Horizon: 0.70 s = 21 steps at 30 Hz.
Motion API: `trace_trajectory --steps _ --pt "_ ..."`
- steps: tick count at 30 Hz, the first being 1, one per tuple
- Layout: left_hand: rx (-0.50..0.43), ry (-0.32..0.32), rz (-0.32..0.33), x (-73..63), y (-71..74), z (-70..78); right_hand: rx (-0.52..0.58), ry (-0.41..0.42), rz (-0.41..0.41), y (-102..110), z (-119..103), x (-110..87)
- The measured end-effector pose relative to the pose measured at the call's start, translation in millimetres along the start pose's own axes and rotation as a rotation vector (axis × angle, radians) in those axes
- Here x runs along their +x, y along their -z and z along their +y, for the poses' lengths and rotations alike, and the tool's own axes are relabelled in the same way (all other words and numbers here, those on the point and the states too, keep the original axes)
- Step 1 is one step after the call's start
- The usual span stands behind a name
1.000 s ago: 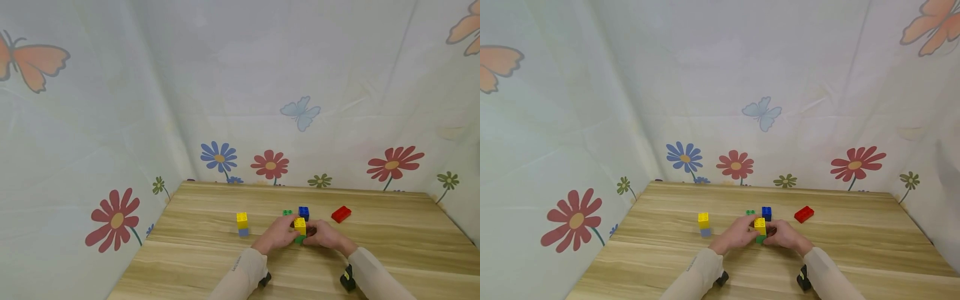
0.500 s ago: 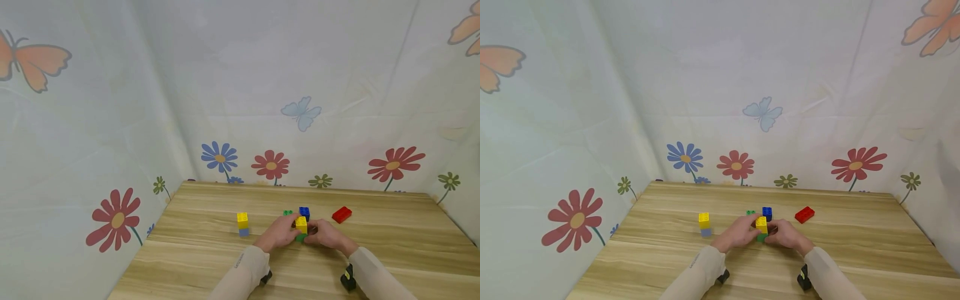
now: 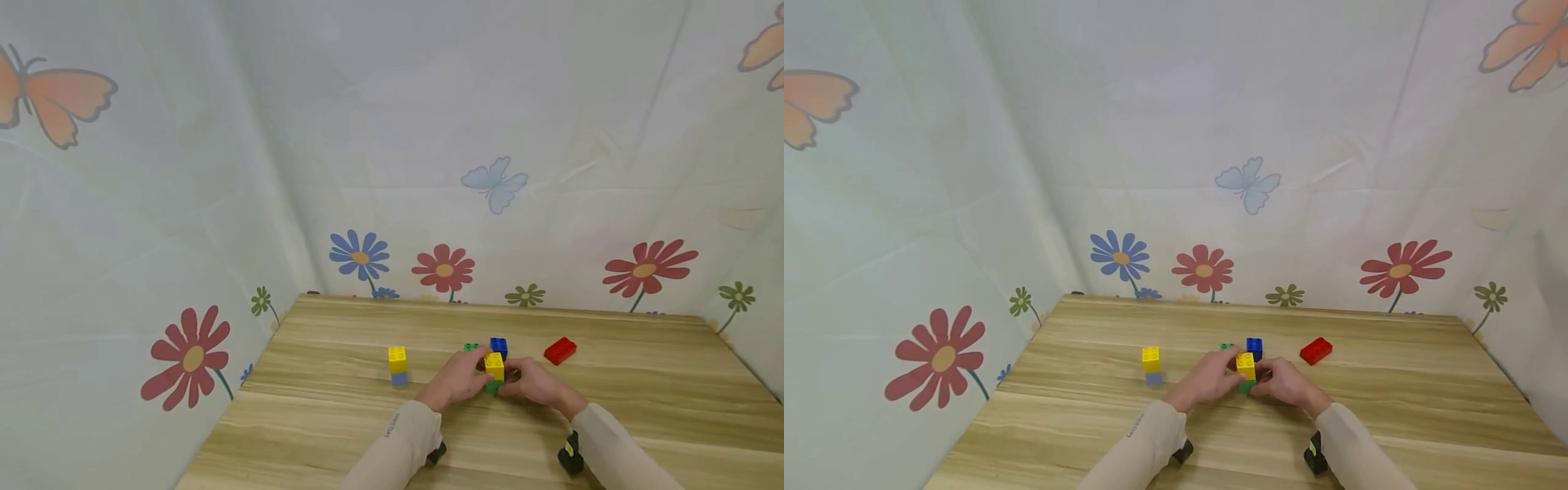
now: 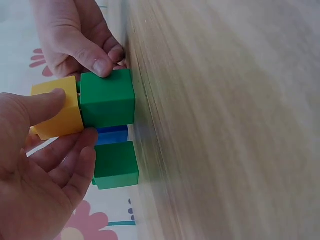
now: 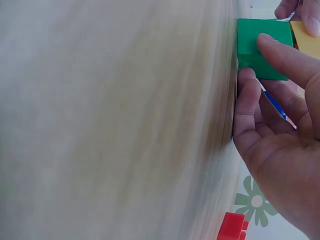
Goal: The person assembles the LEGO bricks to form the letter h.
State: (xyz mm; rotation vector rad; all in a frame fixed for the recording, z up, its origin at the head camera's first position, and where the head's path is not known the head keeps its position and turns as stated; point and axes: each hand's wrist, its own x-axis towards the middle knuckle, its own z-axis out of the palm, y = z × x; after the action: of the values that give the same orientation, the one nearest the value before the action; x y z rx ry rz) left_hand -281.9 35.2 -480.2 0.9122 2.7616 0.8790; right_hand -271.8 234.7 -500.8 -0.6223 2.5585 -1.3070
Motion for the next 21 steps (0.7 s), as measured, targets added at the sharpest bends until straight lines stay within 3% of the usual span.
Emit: trace_trajectory --steps 9,21 --pt "0.088 0.007 -0.027 -0.5 5.9 9.2 0.02 0.002 -0.013 1.5 -1.1 -1.2" --pt "0.095 0.022 -0.054 2.5 6.8 8.3 0.031 0.001 -0.006 0.5 -0.6 -0.4"
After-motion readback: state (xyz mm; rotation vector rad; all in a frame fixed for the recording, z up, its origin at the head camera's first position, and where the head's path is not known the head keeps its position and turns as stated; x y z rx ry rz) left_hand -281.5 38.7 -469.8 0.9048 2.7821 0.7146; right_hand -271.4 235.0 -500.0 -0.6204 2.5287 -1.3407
